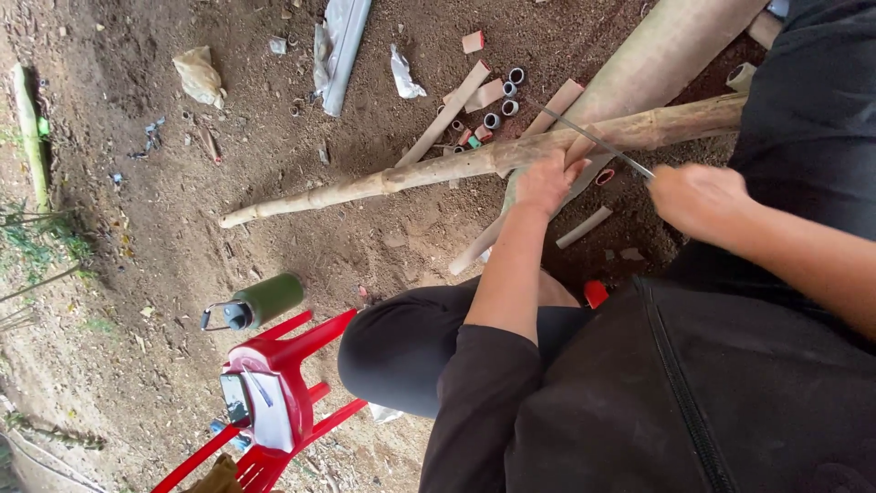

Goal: Sawing through a bamboo pole and a PVC pipe using a handheld hacksaw blade.

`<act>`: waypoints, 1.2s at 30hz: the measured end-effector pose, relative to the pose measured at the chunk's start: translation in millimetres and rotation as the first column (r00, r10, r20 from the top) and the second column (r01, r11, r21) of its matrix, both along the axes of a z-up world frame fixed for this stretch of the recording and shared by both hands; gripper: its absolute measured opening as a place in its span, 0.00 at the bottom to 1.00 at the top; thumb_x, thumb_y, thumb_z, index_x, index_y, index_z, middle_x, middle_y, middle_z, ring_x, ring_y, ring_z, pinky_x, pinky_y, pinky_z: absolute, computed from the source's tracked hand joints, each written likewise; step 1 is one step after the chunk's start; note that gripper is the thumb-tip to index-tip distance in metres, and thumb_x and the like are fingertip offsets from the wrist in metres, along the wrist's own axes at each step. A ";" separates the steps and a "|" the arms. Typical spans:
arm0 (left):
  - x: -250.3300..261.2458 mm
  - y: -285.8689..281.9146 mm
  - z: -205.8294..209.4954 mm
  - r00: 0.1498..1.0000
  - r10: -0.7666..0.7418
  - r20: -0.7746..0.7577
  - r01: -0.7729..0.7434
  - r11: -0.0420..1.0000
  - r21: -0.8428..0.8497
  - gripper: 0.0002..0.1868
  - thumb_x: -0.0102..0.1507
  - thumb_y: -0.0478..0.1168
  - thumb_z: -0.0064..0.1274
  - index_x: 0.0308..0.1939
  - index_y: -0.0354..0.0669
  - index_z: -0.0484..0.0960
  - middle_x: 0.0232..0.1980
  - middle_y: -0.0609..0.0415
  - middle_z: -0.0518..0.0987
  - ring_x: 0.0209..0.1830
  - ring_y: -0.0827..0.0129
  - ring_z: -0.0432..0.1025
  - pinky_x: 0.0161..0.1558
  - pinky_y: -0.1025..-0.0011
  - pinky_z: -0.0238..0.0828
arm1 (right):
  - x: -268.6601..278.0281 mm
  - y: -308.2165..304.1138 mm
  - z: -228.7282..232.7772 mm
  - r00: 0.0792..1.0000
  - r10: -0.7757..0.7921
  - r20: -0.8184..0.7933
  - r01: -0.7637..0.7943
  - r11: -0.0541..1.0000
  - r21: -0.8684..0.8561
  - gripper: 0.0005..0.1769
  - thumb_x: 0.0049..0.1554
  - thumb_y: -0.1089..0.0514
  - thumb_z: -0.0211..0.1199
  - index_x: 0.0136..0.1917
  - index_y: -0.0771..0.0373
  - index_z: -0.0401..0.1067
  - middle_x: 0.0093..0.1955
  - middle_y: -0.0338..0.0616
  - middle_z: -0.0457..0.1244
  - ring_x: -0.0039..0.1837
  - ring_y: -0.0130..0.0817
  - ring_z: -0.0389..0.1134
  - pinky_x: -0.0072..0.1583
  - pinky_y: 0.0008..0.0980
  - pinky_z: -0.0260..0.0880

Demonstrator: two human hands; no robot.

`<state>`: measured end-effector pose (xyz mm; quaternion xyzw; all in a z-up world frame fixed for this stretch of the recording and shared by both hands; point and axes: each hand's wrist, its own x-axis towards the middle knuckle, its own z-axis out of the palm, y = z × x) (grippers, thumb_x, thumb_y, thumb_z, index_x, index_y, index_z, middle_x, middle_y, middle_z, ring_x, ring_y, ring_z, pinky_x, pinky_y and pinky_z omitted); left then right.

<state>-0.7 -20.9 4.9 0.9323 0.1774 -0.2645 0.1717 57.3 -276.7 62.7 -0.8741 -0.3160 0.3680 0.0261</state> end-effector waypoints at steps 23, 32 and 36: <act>1.5 8.7 -17.2 0.991 0.116 -0.062 -0.125 0.976 -0.178 0.50 0.55 0.83 0.26 0.45 0.44 0.84 0.45 0.47 0.87 0.47 0.53 0.82 0.51 0.54 0.77 | -20.9 -48.7 -0.1 0.991 -0.107 0.082 0.105 0.994 0.025 0.19 0.70 0.39 0.50 0.52 0.53 0.72 0.42 0.45 0.75 0.45 0.52 0.77 0.48 0.48 0.77; 4.3 10.2 -19.0 0.991 0.083 -0.108 -0.098 0.984 -0.150 0.51 0.52 0.85 0.17 0.42 0.50 0.79 0.41 0.52 0.85 0.42 0.60 0.82 0.47 0.58 0.78 | -17.6 -34.9 -8.8 0.994 -0.073 0.083 0.073 0.997 0.004 0.20 0.70 0.41 0.49 0.51 0.55 0.72 0.42 0.47 0.75 0.44 0.53 0.77 0.47 0.48 0.78; 3.0 8.9 -20.3 0.993 0.092 -0.075 -0.099 0.990 -0.100 0.47 0.57 0.82 0.29 0.54 0.52 0.82 0.47 0.46 0.87 0.47 0.47 0.82 0.49 0.49 0.76 | 15.8 33.1 -29.2 0.995 0.006 0.096 -0.018 0.993 0.120 0.15 0.65 0.52 0.50 0.49 0.61 0.76 0.41 0.49 0.74 0.42 0.56 0.75 0.44 0.52 0.73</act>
